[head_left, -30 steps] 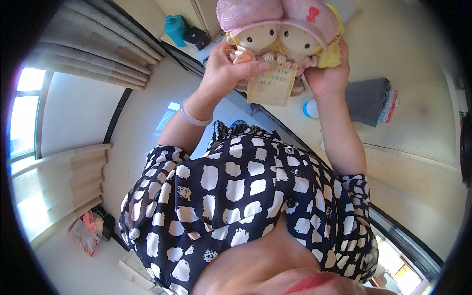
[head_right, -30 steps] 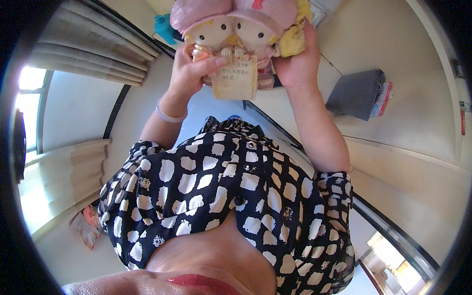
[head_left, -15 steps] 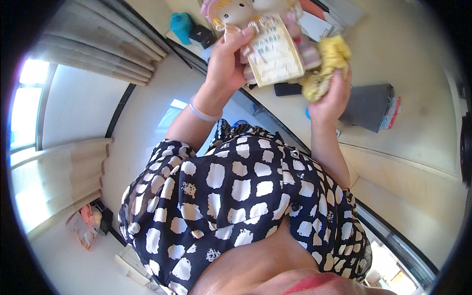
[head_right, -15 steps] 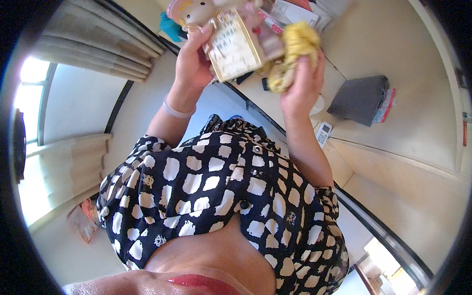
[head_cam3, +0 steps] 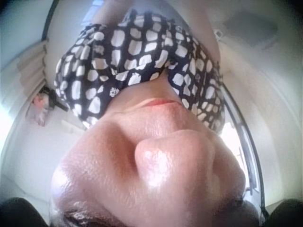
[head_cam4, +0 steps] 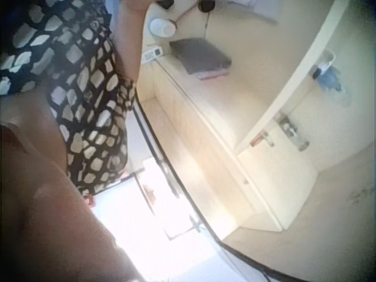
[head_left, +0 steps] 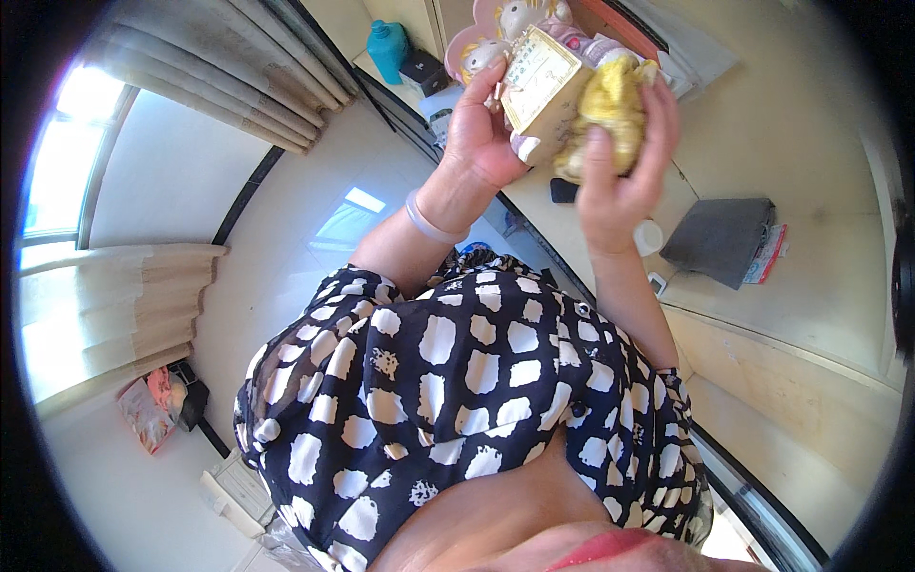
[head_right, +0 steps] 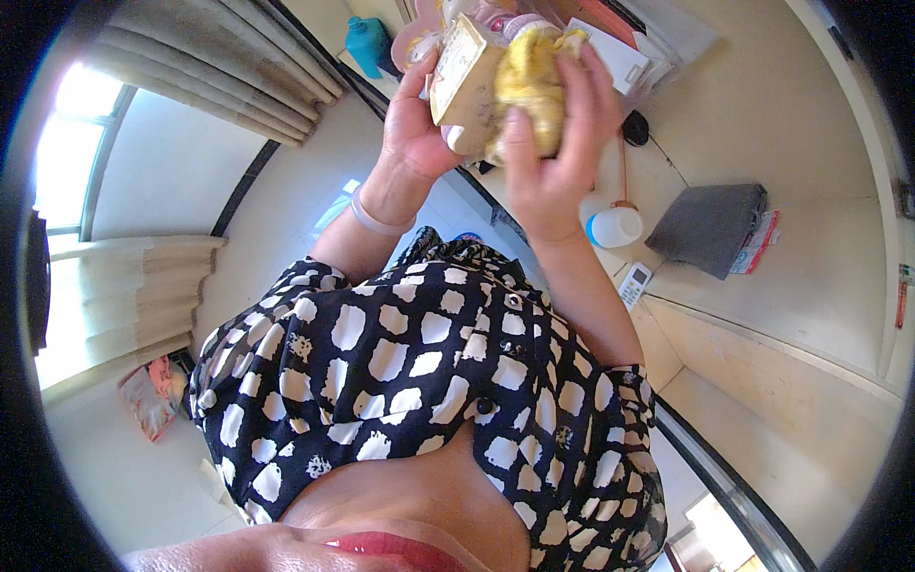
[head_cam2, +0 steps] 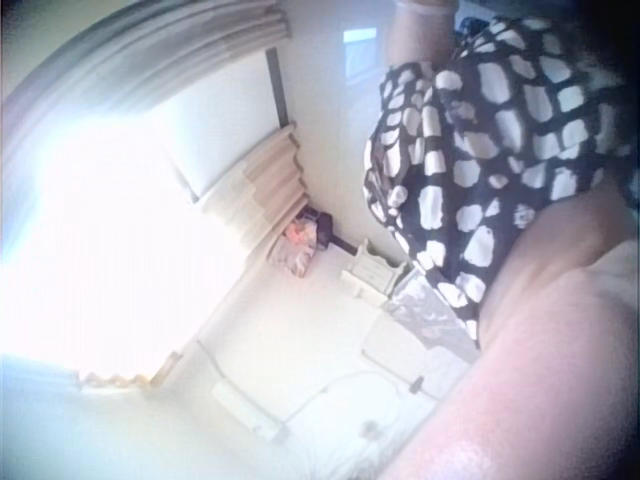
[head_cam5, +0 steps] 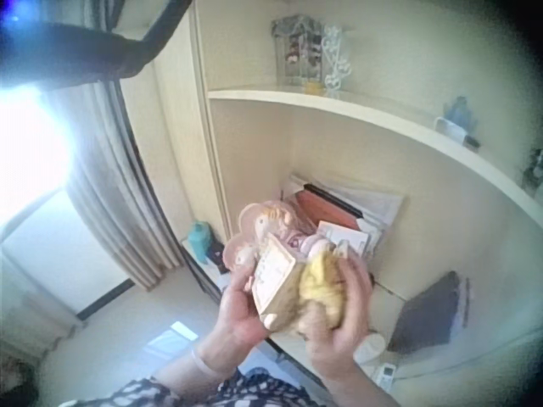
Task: The person wipes various objects on a shelf, including a doll and mirror, and cleans the shelf surface using a cloth.
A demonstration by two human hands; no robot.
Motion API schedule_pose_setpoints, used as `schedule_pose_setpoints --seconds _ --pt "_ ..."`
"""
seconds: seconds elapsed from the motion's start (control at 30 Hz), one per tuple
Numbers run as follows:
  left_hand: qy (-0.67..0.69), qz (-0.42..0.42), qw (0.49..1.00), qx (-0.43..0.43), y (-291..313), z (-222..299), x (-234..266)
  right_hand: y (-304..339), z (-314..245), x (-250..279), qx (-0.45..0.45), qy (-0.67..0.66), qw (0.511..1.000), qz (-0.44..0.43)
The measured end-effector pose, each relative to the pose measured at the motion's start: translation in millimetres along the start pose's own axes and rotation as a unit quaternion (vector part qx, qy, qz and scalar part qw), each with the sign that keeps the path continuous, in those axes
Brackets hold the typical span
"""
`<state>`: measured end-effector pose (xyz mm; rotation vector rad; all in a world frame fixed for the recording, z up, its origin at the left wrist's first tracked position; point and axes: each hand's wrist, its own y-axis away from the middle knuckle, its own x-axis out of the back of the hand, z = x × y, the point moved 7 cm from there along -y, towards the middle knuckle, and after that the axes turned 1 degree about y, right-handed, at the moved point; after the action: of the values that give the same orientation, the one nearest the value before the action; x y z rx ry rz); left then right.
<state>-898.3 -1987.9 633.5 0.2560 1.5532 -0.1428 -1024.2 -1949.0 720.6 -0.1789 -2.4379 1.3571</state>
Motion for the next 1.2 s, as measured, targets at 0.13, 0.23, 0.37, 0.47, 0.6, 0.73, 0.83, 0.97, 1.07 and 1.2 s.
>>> schedule_pose_setpoints --seconds 0.13,0.23,0.37,0.47,0.6,0.73,0.83,0.97,1.07,1.2 --pt "0.070 -0.036 0.996 0.043 -4 -4 -2 19 -20 -15 0.056 0.108 0.990 -0.073" --pt "0.023 -0.009 1.000 0.008 -8 6 3 39 -29 -19 0.073 0.081 0.985 -0.134" --pt "0.003 0.035 0.998 -0.048 -5 12 8 20 -27 -11 0.078 0.052 0.984 -0.148" --pt "-0.008 0.011 0.999 -0.051 1 -1 -6 -2 -4 6 0.001 -0.005 1.000 0.020" --pt "-0.067 0.038 0.991 -0.112 8 0 -18 22 4 0 0.014 -0.007 0.999 -0.042" --pt "-0.109 -0.036 0.978 -0.173 2 22 -22 60 9 -9 -0.079 -0.061 0.968 -0.229" --pt "-0.163 -0.057 0.942 -0.287 9 42 -22 24 -11 19 -0.005 -0.027 0.993 -0.118" --pt "-0.273 -0.020 0.903 -0.332 15 42 -13 -17 -21 23 0.024 -0.005 0.997 -0.069" --pt "-0.255 -0.011 0.903 -0.347 17 35 -12 -30 -27 1 0.048 0.063 0.989 -0.125" --pt "-0.239 0.022 0.904 -0.353 19 40 -6 -7 -48 -35 0.118 0.244 0.925 -0.267"
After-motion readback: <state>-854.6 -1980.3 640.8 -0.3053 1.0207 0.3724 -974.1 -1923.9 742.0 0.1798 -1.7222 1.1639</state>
